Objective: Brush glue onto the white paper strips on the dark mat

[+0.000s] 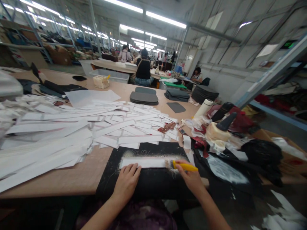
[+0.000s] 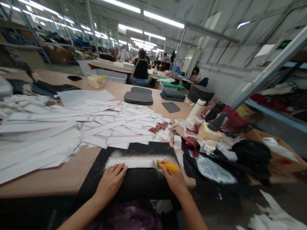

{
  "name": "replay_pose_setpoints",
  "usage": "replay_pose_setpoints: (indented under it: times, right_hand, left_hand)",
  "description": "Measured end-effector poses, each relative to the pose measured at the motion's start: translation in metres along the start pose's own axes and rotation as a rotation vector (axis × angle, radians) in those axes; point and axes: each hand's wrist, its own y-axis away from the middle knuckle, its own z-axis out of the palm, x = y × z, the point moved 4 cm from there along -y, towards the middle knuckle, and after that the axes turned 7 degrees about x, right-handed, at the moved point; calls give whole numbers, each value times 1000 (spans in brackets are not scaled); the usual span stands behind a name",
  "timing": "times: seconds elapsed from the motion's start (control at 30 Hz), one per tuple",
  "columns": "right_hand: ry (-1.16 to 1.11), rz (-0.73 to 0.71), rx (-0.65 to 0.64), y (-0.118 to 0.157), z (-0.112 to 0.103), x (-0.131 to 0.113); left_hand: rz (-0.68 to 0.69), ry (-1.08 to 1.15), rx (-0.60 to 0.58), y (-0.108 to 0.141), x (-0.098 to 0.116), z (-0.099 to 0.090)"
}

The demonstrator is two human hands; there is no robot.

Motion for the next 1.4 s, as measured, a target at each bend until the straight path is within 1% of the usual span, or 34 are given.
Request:
replay_pose_setpoints:
  times: [0.03,0.07,0.17,0.2,0.23,0.27,0.33,0.4,0.47,0.53,0.6,0.63,0.67,0.73,0.77,0.8,0.87,0.93,1.0,1.07,1.1,1.13,1.2,1.27,1.33,1.37,1.4]
  right_hand:
    - [-15,-32,-7,4,1,1]
    - [28,-34,11,5,-1,4]
    - [272,5,154,-1,-15,17]
    - [299,0,186,-7,-18,16]
    - [265,-14,192,-14,-17,10]
    - [180,-27,170,-22,-11,1]
    - [-54,-60,54,-37,13,-31]
    - [-257,-126,-104,-48,46,-75]
    - [-391,-212,-260,-53,78,-122]
    - [-453,-309,-415,-56,105,-160]
    - [-405,-413,-582,-59,126,-187]
    - [-343,-463,-622,-61,133,-195]
    - [-268,-511,-616,-65,138,-201]
    - [-143,-583,-505,-73,141,-210]
    - [-107,-604,-465,-76,141,-214]
    - [-75,-621,-465,-77,142,-216]
    - [31,-629,-517,-76,144,-219]
    - [174,-617,-473,-77,143,-216]
    - [210,-579,-412,-80,138,-209]
    - [187,-514,-460,-82,135,-198]
    - [208,-480,-486,-83,132,-191]
    - [255,-458,-483,-85,129,-184]
    - [336,-430,-416,-86,121,-175]
    - [264,-426,-398,-83,115,-170]
    - [112,-415,-449,-77,112,-164]
    - [61,-404,-477,-75,110,-157]
    - [61,-383,-489,-75,106,-147]
  left_hand:
    - [4,0,1,0,0,0]
    - [7,1,2,-1,0,0]
    - [-5,-14,8,-4,3,-2]
    - [-18,-25,10,-5,5,-3]
    - [-30,-34,11,-6,9,-3]
    - [-40,-39,11,-6,13,-3]
    - [-45,-25,-10,-5,23,-1]
    - [-39,7,-69,-5,31,4]
    - [-38,35,-151,-4,35,9]
    - [-35,61,-215,-5,36,12]
    - [-30,78,-243,-5,35,12]
    - [-28,81,-246,-5,35,11]
    - [-24,82,-244,-6,34,11]
    - [-12,80,-231,-6,33,10]
    - [-5,80,-224,-6,33,10]
    - [1,80,-220,-6,33,10]
    - [10,79,-220,-6,33,11]
    - [9,75,-225,-6,33,12]
    - [10,71,-225,-7,33,12]
    - [14,69,-226,-8,33,11]
    - [16,70,-230,-9,33,11]
    - [16,71,-234,-10,33,11]
    - [15,71,-245,-11,32,10]
    - [10,65,-250,-12,32,10]
    - [14,62,-254,-12,32,9]
    - [22,62,-254,-12,32,8]
    - [29,59,-250,-12,33,7]
